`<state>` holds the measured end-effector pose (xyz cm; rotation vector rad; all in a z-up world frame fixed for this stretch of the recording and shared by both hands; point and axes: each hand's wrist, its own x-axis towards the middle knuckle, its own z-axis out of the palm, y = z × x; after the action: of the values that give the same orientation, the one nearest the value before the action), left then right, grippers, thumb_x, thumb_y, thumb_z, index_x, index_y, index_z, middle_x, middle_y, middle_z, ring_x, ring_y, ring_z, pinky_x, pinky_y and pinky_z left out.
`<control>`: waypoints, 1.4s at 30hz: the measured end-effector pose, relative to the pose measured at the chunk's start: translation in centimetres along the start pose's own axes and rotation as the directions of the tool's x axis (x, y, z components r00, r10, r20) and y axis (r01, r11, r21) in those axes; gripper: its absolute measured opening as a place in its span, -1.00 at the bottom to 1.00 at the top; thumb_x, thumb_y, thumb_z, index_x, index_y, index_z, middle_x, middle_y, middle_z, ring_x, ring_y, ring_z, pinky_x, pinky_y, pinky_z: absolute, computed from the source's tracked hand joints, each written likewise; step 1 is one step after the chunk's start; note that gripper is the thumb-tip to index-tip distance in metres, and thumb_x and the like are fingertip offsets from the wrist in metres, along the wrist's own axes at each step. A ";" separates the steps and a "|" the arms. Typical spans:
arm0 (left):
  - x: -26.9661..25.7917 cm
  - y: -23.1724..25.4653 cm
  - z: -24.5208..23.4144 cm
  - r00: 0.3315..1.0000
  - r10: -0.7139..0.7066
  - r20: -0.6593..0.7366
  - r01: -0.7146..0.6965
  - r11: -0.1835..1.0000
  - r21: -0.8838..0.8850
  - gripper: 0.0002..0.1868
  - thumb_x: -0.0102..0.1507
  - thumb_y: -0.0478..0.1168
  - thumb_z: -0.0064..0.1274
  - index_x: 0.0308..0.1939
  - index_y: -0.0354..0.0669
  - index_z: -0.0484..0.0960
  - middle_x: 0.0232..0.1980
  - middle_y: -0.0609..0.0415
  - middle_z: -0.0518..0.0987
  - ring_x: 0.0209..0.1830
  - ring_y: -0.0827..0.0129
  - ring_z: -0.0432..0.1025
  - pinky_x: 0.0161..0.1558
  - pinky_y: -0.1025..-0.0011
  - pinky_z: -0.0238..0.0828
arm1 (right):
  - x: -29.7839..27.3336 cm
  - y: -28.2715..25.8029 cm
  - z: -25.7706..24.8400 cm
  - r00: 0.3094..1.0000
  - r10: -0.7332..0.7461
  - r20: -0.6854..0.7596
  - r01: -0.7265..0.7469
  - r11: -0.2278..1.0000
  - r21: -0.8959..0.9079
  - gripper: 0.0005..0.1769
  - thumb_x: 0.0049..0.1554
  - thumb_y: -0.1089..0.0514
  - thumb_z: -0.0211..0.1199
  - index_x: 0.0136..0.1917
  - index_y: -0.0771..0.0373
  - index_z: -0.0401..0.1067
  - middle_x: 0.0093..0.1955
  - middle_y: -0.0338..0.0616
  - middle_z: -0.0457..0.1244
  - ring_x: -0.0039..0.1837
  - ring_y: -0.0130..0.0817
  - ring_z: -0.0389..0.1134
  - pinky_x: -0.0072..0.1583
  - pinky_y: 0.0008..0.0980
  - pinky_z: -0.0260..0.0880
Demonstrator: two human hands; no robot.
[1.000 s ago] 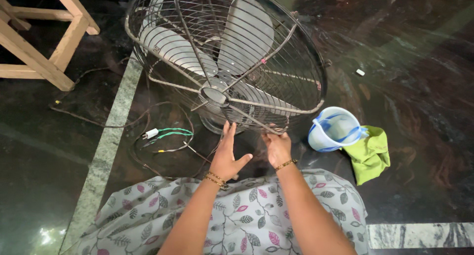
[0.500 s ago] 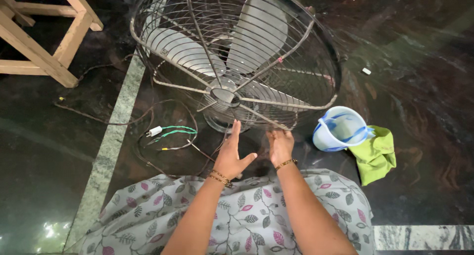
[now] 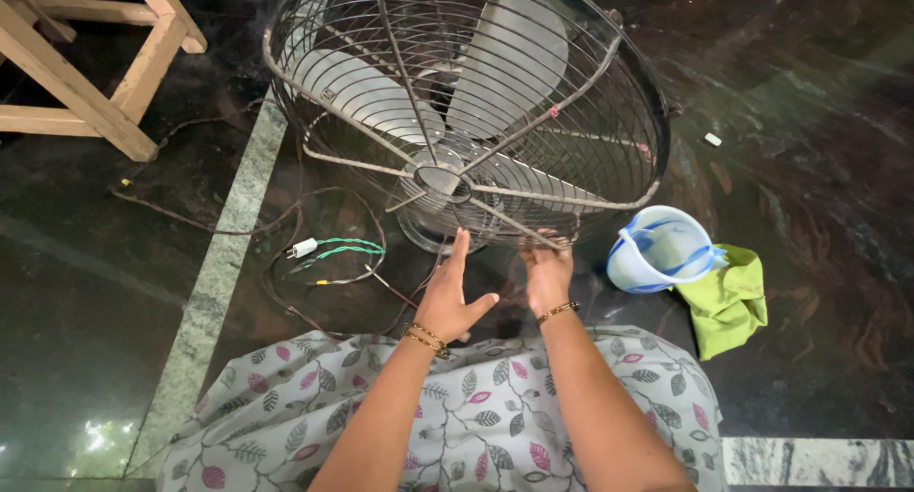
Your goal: The person is repairing a standing fan by securing its front grill with a wire. They wrap the wire around the grill's frame and use a screwdriver to tighten it, ensuring the grill is firmly attached.
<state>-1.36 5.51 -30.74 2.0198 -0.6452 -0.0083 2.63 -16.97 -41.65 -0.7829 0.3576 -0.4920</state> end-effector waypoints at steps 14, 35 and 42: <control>0.2 1.1 -0.8 0.998 -0.064 0.023 0.065 0.997 -0.031 0.24 0.06 -0.10 0.35 0.60 -0.28 -0.19 0.62 -0.25 0.08 0.57 -0.09 0.07 0.49 0.18 0.00 | 0.4 -0.5 -1.0 0.989 0.142 0.032 -0.146 0.972 0.187 -0.82 0.29 0.31 -0.05 0.11 0.27 0.34 0.09 -0.09 0.31 0.16 -0.14 0.37 0.34 0.06 0.41; 6.3 -4.2 15.2 0.839 -0.524 0.150 0.068 -0.172 -0.983 -0.42 0.33 0.14 0.01 0.27 -0.19 0.46 0.22 0.02 0.57 0.24 0.26 0.41 0.26 0.30 0.27 | -1.0 -1.3 0.0 0.977 0.210 -0.024 -0.203 0.963 0.177 -0.85 0.30 0.23 0.10 0.15 0.23 0.34 0.11 -0.09 0.32 0.21 -0.16 0.37 0.29 -0.11 0.42; 7.2 -1.9 14.5 0.799 -0.590 0.114 -0.072 -0.283 -0.956 -0.38 0.33 0.19 -0.02 0.28 -0.17 0.44 0.21 -0.02 0.54 0.30 0.19 0.35 0.34 0.28 0.24 | -1.2 -1.6 0.5 0.973 0.230 0.017 -0.230 0.956 0.182 -0.82 0.29 0.16 0.09 0.13 0.26 0.34 0.13 -0.05 0.34 0.20 -0.17 0.40 0.28 -0.15 0.45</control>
<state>1.81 -8.69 -38.02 0.3070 0.3082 -0.2818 1.44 -17.04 -40.03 -0.5529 0.3962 -0.3023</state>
